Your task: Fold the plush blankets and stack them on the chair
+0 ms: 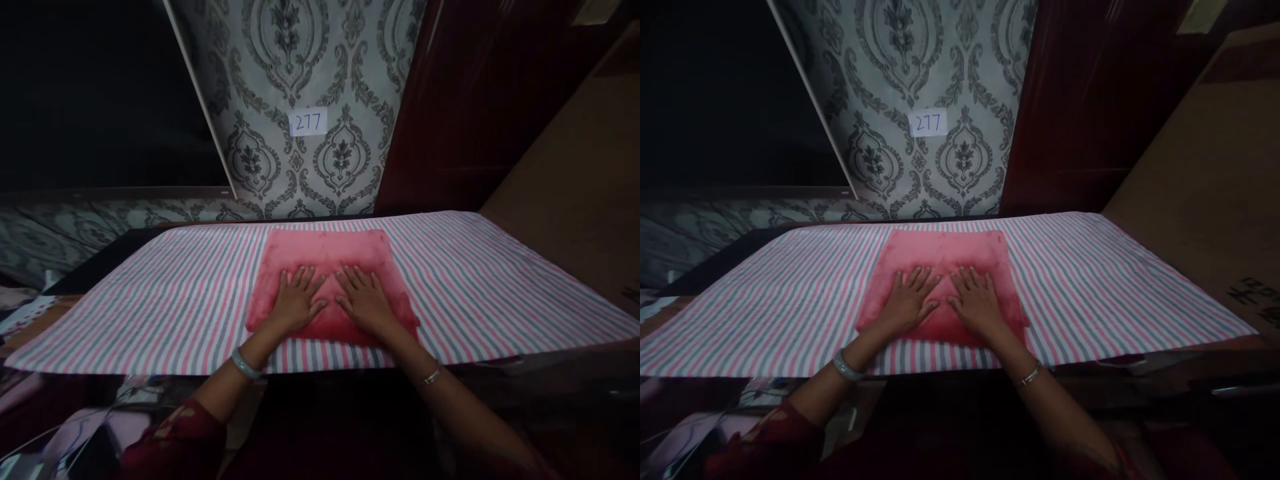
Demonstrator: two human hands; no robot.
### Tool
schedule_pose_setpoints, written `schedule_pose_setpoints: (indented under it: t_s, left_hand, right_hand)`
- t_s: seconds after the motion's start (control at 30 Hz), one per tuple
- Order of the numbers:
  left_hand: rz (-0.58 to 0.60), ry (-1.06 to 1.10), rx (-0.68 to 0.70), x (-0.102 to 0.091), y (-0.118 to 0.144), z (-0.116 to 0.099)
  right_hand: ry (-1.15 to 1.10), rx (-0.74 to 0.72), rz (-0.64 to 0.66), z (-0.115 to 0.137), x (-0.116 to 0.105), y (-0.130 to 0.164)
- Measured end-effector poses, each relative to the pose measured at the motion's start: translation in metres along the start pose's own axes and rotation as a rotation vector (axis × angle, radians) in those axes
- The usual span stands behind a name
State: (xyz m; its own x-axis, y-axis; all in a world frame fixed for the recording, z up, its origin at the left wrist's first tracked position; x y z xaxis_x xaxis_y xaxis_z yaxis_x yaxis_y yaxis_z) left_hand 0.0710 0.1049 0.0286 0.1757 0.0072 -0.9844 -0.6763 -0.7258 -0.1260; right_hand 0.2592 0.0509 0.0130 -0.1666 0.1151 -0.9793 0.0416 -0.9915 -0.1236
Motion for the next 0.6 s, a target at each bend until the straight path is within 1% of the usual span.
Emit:
schedule_pose_setpoints:
  t_s: [0.07, 0.13, 0.17, 0.23, 0.3, 0.37, 0.47, 0.53, 0.6]
  left_hand:
    - [-0.025, -0.009, -0.068, -0.007, 0.007, 0.02]
    - [-0.044, -0.015, -0.168, -0.009, 0.017, 0.045]
    - [-0.044, -0.009, -0.21, -0.007, 0.022, 0.056]
    - [-0.043, 0.02, -0.253, 0.0, 0.029, 0.075]
    - [-0.071, 0.047, -0.243, 0.008, 0.033, 0.085]
    - [-0.114, 0.07, -0.211, 0.014, 0.034, 0.088]
    - [-0.145, 0.186, -0.175, 0.013, 0.033, 0.092]
    - [-0.177, 0.339, -0.198, 0.006, 0.03, 0.102]
    - [-0.233, 0.556, -0.297, -0.003, 0.023, 0.12]
  right_hand:
    - [0.019, 0.061, -0.014, -0.024, 0.001, 0.007]
    - [0.006, 0.128, -0.071, -0.049, 0.006, 0.015]
    - [-0.016, 0.142, -0.108, -0.059, 0.01, 0.018]
    - [-0.082, 0.122, -0.187, -0.071, 0.019, 0.023]
    - [-0.155, 0.067, -0.252, -0.075, 0.028, 0.024]
    - [-0.232, 0.015, -0.291, -0.077, 0.035, 0.023]
    - [-0.403, -0.02, -0.308, -0.086, 0.04, 0.019]
    - [-0.584, 0.061, -0.323, -0.101, 0.037, 0.016]
    - [-0.793, 0.231, -0.354, -0.119, 0.031, 0.013]
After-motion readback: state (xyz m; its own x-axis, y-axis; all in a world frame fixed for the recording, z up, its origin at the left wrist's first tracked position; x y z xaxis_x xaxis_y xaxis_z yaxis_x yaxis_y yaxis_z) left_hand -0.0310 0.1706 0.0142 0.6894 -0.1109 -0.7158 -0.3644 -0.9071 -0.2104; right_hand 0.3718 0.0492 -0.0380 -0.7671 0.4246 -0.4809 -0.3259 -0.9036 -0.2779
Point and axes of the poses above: each hand's wrist, its own y-axis away from the middle knuckle, its own x-axis out of the palm, z = x × y, the point moved 3 cm from there along -y, towards the middle knuckle, and after that the axes turned 4 degrees about z, right-handed, at the moved point
